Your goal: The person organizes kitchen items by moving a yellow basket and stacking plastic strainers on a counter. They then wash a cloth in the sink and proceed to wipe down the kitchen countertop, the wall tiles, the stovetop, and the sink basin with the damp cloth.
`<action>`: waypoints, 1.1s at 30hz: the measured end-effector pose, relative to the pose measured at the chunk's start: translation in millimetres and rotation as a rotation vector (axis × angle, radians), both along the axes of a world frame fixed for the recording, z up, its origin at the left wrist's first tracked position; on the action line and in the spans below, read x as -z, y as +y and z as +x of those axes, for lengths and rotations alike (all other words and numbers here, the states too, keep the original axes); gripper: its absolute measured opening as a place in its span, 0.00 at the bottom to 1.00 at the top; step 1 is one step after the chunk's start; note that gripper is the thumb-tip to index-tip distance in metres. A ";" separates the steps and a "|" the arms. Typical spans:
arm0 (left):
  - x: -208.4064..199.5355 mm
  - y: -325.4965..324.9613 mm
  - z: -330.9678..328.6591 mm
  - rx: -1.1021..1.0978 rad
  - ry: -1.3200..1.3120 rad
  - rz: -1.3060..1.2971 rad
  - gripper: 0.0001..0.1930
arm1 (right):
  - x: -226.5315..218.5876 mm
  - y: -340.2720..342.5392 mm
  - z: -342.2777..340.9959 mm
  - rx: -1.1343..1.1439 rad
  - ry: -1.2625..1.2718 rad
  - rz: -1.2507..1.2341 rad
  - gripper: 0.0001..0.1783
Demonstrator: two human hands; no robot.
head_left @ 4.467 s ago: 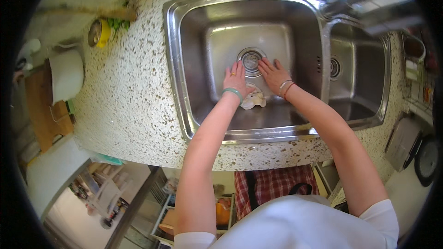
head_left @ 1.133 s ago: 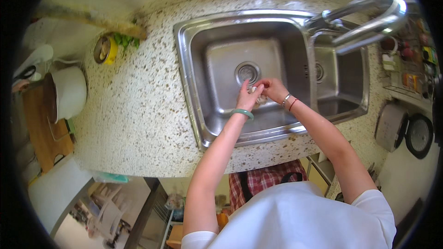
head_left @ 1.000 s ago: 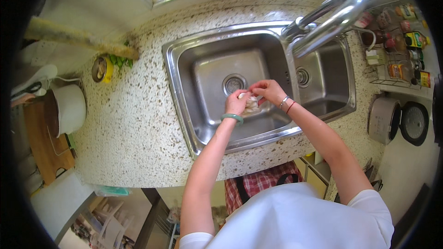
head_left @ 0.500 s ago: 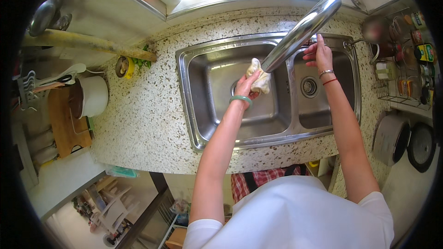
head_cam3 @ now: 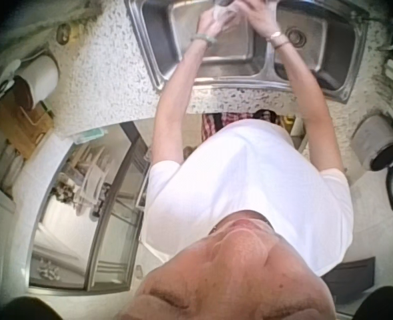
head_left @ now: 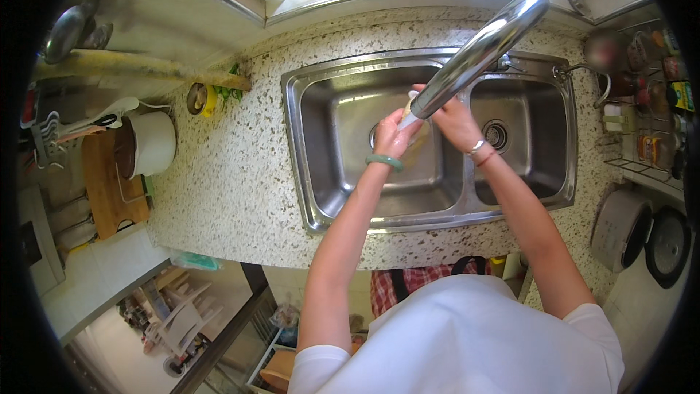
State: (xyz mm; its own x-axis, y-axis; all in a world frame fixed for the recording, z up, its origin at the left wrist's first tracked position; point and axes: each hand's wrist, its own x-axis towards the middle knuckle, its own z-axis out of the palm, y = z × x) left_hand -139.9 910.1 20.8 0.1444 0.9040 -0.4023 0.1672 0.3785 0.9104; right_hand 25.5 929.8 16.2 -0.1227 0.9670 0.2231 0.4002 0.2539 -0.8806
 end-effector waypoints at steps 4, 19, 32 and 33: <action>8.1 -4.2 -19.9 -0.027 0.138 -0.002 0.11 | 9.4 -8.1 -34.4 -0.071 -0.128 -0.480 0.20; 102.0 -1.5 -10.1 -0.114 -1.323 -0.536 0.28 | -43.4 -67.3 -86.4 0.000 0.048 -0.191 0.12; 69.8 -16.6 -11.3 -0.497 -0.943 -0.389 0.13 | 27.5 -40.4 -95.1 0.022 -0.263 -0.131 0.19; 94.4 -21.3 -39.5 -0.378 -1.042 -0.463 0.14 | 11.2 -58.0 -109.3 -0.045 -0.276 -0.156 0.19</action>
